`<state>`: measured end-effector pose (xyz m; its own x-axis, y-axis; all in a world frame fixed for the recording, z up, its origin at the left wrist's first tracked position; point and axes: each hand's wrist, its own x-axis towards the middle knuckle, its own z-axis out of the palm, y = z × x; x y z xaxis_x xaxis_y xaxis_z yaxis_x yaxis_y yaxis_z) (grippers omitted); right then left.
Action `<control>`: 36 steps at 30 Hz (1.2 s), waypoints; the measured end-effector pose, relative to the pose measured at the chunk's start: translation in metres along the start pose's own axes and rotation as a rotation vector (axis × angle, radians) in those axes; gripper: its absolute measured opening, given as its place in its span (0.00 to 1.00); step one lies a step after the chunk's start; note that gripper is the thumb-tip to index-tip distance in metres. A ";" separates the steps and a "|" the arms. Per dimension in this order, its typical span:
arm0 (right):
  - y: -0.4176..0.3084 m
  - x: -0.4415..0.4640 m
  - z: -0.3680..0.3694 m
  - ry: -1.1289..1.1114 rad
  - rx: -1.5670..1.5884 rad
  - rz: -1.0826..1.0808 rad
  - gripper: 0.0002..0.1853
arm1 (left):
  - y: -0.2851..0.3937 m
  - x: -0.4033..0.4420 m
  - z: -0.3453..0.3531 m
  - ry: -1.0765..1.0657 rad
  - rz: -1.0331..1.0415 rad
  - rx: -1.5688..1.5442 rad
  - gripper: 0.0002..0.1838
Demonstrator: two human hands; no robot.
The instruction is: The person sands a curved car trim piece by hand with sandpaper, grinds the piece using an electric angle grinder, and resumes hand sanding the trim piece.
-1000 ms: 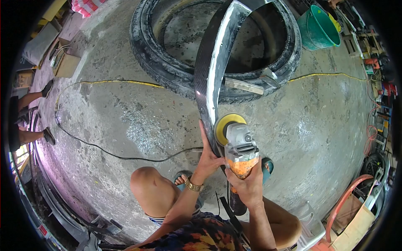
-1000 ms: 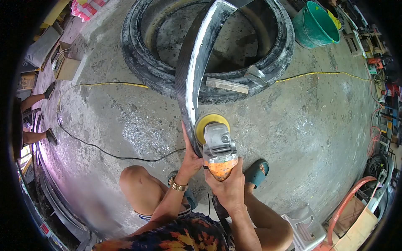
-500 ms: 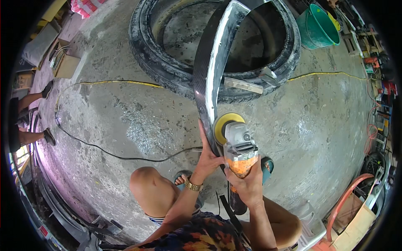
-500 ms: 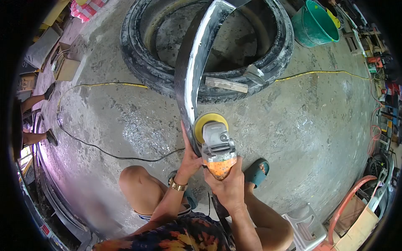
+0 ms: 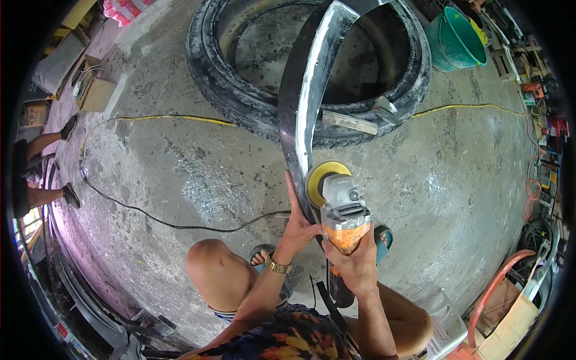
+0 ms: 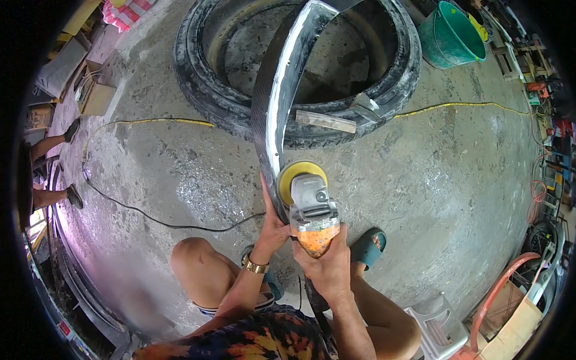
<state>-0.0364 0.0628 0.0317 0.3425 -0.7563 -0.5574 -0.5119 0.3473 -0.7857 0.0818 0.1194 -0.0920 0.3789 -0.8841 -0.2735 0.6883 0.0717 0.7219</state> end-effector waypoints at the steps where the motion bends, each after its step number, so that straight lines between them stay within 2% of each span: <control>1: -0.001 0.000 0.000 0.000 0.000 -0.001 0.31 | 0.000 0.000 0.000 -0.003 0.004 -0.002 0.81; 4: 0.000 0.000 0.000 0.004 0.003 -0.015 0.31 | 0.000 0.000 0.001 -0.007 0.004 -0.022 0.81; 6: 0.008 0.002 0.001 0.053 -0.037 -0.117 0.30 | 0.000 0.000 0.001 -0.008 0.001 -0.040 0.81; 13: 0.007 0.001 0.000 0.050 -0.030 -0.121 0.30 | -0.001 0.000 0.000 -0.003 0.000 -0.030 0.82; 16: -0.001 -0.003 -0.002 0.013 -0.016 -0.019 0.30 | -0.001 0.000 0.000 -0.005 -0.007 -0.030 0.82; 21: 0.012 0.000 -0.001 0.055 -0.037 -0.121 0.30 | -0.001 -0.001 -0.001 0.004 -0.032 -0.049 0.81; 36: 0.010 -0.001 0.000 0.062 -0.048 -0.108 0.30 | 0.001 0.000 -0.001 -0.003 -0.024 -0.022 0.83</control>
<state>-0.0417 0.0671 0.0245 0.3495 -0.8210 -0.4515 -0.5124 0.2359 -0.8257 0.0832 0.1202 -0.0913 0.3599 -0.8871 -0.2889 0.7107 0.0601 0.7009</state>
